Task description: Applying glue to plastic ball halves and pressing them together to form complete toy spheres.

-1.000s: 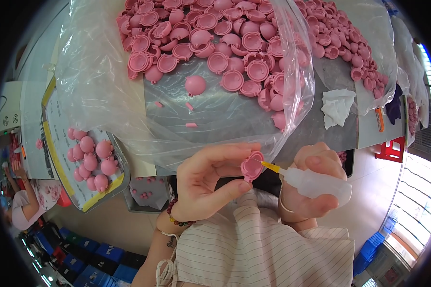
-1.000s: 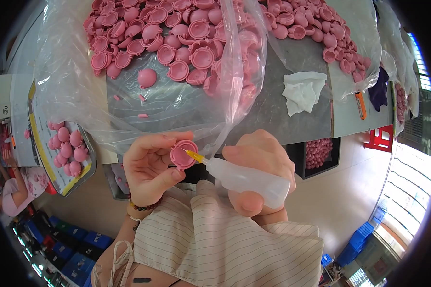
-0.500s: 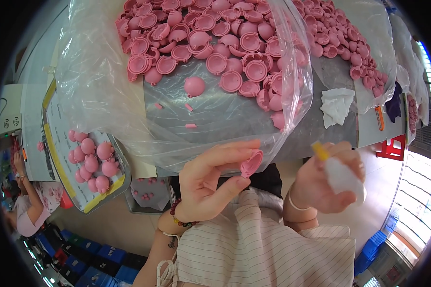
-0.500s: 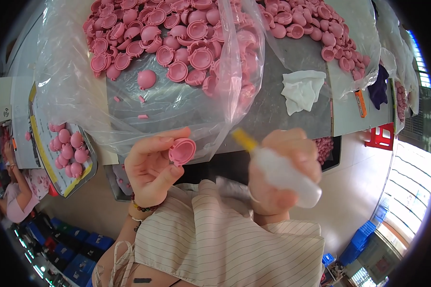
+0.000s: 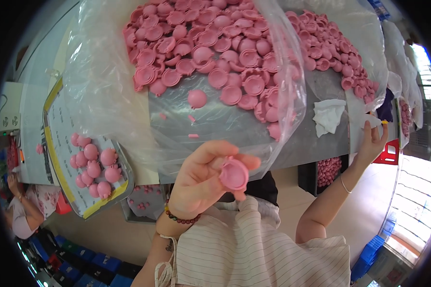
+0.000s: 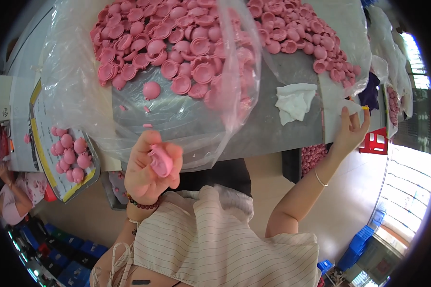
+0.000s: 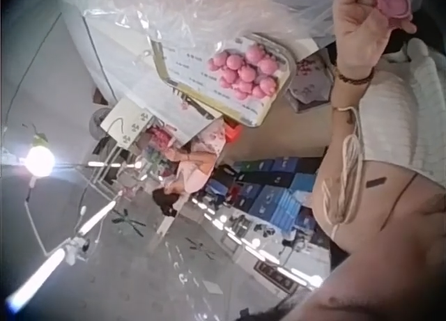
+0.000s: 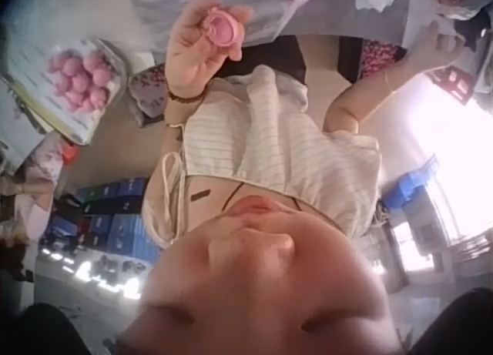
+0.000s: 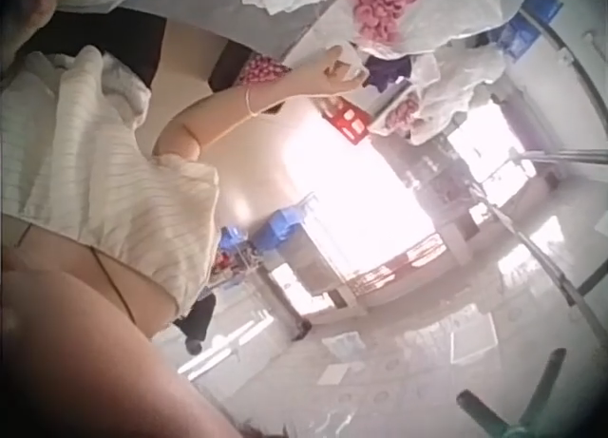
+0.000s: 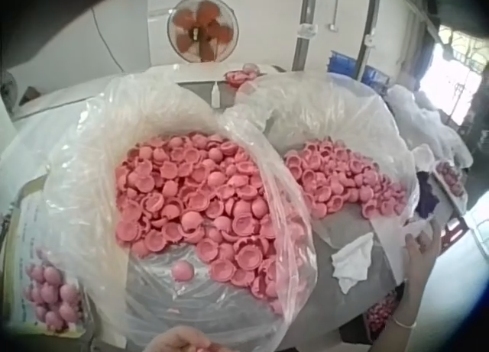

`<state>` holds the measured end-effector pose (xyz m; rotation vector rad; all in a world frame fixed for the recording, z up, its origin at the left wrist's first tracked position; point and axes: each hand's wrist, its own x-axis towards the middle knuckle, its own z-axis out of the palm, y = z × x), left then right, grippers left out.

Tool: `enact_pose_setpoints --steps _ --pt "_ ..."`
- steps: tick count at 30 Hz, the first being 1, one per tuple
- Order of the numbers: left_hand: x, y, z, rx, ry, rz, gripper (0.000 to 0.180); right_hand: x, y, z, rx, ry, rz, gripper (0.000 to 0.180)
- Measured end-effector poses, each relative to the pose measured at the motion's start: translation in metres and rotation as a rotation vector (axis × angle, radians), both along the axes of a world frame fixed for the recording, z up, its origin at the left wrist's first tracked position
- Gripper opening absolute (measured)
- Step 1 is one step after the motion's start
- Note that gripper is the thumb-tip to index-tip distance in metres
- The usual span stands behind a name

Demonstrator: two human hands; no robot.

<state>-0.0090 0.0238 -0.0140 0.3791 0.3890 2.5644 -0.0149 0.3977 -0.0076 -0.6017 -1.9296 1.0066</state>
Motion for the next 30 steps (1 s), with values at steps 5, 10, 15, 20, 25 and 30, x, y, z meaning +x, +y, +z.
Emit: enact_pose_setpoints --steps 5,10,15,20,25,30 --pt "0.004 -0.004 -0.009 0.186 -0.152 -0.023 0.043 -0.006 -0.024 0.0 0.529 0.297 -0.228 0.032" --pt "0.008 0.002 0.002 -0.21 0.007 0.16 0.042 -0.046 -0.057 0.022 0.601 -0.246 0.237 0.016" --pt "0.01 0.005 0.007 -0.623 0.125 0.345 0.048 -0.058 -0.046 0.01 0.72 -0.341 0.364 0.021" --pt "0.003 0.007 0.004 -0.594 0.097 0.334 0.048 -0.054 -0.05 0.011 0.404 -0.339 0.263 0.02" --pt "0.0 0.001 -0.001 -0.488 0.071 0.269 0.05 -0.059 -0.054 0.012 0.498 -0.37 0.24 0.021" --pt "-0.002 -0.008 -0.004 -0.015 -0.056 0.04 0.049 -0.043 -0.077 0.021 0.213 -0.083 0.392 0.018"
